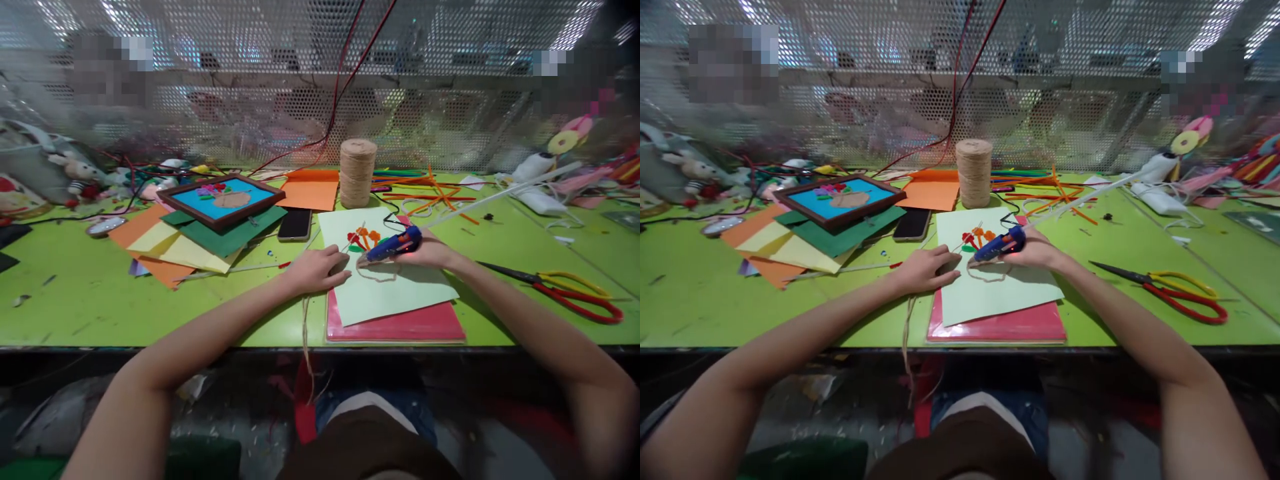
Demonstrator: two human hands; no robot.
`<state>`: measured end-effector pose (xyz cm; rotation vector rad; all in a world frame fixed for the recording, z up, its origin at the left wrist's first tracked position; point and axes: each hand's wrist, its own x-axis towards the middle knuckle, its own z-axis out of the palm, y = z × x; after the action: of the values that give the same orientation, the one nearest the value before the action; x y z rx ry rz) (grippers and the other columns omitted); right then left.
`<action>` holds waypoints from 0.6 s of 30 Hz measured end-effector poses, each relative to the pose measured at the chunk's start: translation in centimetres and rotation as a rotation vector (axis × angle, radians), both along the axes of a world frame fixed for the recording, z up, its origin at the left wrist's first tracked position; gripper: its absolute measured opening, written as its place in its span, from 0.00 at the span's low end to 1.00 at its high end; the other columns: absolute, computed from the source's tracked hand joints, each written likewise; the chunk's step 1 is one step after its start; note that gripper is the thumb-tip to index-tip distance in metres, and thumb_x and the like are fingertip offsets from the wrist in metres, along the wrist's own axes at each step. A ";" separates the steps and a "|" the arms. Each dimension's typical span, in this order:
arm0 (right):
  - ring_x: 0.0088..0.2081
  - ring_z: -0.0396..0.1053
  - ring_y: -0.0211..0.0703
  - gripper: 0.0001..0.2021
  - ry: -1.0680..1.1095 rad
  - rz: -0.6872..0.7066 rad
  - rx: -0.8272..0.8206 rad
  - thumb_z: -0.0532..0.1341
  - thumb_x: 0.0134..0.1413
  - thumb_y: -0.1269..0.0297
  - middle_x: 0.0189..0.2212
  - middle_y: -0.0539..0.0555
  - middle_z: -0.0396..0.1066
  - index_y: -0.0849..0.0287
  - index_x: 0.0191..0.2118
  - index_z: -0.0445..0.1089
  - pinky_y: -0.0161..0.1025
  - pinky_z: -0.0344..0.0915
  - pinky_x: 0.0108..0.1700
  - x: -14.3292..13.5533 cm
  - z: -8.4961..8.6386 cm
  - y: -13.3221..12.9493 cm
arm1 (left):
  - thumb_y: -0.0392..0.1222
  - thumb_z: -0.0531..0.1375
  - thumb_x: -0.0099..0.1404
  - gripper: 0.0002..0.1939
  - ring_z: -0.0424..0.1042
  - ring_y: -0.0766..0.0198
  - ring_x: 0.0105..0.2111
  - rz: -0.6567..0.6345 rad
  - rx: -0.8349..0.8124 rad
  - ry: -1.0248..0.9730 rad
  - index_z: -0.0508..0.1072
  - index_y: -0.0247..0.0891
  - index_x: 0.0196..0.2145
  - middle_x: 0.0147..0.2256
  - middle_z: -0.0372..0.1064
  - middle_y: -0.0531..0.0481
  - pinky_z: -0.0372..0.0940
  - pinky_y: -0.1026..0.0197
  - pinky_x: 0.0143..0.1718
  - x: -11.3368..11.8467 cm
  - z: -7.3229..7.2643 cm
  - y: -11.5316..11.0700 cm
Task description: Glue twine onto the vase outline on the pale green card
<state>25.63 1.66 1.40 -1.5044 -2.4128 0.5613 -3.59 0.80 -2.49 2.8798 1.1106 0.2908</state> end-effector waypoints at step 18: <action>0.25 0.61 0.40 0.09 0.022 -0.163 0.003 0.64 0.41 0.59 0.20 0.51 0.64 0.59 0.21 0.69 0.41 0.60 0.28 -0.8 -0.7 -0.8 | 0.57 0.49 0.71 0.24 0.71 0.60 0.36 0.006 -0.047 0.007 0.69 0.39 0.54 0.43 0.70 0.45 0.60 0.60 0.33 -0.1 0.1 0.1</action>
<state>24.84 0.82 0.68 -1.6651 -2.2468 0.5353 -3.66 0.87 -2.43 2.8394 1.1113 0.2509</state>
